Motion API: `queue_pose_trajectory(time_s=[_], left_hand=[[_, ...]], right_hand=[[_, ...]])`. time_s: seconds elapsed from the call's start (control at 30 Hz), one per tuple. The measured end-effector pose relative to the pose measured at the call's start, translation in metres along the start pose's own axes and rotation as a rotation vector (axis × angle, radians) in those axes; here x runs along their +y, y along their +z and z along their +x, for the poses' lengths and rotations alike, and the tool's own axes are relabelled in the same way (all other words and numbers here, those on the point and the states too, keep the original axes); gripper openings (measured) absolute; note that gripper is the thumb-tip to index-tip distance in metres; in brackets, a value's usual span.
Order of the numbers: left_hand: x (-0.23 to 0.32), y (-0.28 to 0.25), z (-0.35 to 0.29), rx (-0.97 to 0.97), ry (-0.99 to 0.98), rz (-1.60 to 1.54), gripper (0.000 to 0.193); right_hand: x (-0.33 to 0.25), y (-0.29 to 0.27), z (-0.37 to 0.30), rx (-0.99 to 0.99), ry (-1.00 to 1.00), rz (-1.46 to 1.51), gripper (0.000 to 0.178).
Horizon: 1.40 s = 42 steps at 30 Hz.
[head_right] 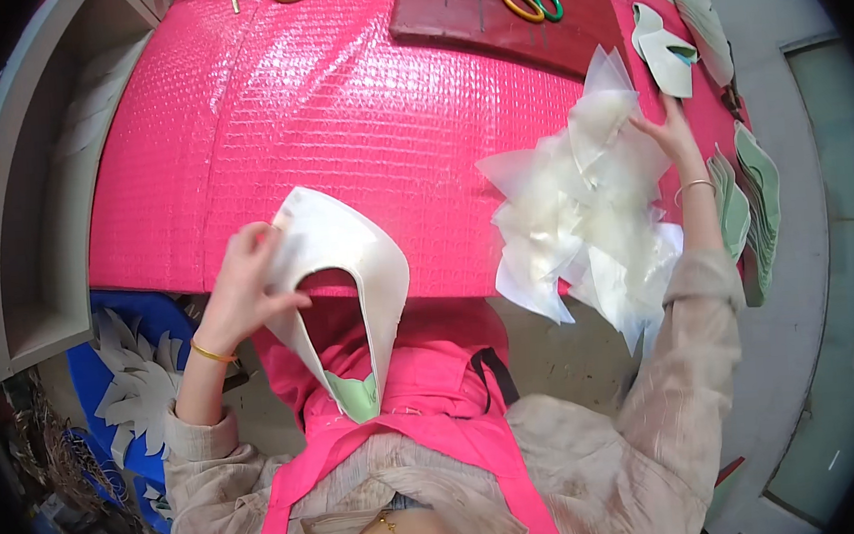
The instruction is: The person assembles shoe components by hand on a pink work surface. They pick up a white shoe upper and a green insole, align them, and press the edges together to secure the fit. The person repeats this process with a second pair of components, handling each item individually and inspecting the seams.
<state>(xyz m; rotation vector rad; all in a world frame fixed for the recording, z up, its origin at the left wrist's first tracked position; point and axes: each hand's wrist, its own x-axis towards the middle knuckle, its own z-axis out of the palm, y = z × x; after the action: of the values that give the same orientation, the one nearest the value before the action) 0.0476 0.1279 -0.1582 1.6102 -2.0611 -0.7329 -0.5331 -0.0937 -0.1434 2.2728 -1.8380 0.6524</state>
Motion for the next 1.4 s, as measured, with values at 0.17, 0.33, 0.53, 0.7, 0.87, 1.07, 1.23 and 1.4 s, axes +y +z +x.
queue_pose_trajectory(time_s=[0.17, 0.33, 0.53, 0.7, 0.87, 1.07, 1.23, 1.4], left_hand=[[0.010, -0.002, -0.011, -0.093, -0.051, 0.186, 0.083], [0.027, 0.021, 0.005, 0.142, 0.159, 0.286, 0.056], [0.031, -0.007, 0.021, 0.247, 0.140, 0.388, 0.041], [0.017, -0.043, 0.093, 0.431, 0.129, 0.534, 0.037], [-0.072, -0.065, 0.124, 0.603, 0.145, 0.370, 0.039], [-0.221, -0.180, 0.110, 0.957, -0.393, 0.494, 0.018], [-0.321, -0.219, 0.111, 0.603, -0.390, 0.767, 0.017], [-0.336, -0.227, 0.120, 0.434, -0.321, 0.886, 0.015]], right_hand=[[-0.007, -0.020, 0.046, -0.237, 0.340, 0.838, 0.020], [-0.008, -0.029, 0.161, -0.099, 0.406, 0.825, 0.030], [0.021, 0.106, 0.239, -0.218, 0.194, 0.176, 0.047], [0.023, 0.077, 0.243, 0.044, -0.221, 0.254, 0.046], [-0.191, 0.020, 0.159, -0.325, -0.296, 0.495, 0.032], [-0.317, -0.013, 0.045, -0.660, -0.394, 0.425, 0.027], [-0.330, 0.004, 0.057, -0.699, -0.346, 0.250, 0.020], [-0.341, 0.022, 0.064, -0.702, -0.402, 0.261, 0.020]])
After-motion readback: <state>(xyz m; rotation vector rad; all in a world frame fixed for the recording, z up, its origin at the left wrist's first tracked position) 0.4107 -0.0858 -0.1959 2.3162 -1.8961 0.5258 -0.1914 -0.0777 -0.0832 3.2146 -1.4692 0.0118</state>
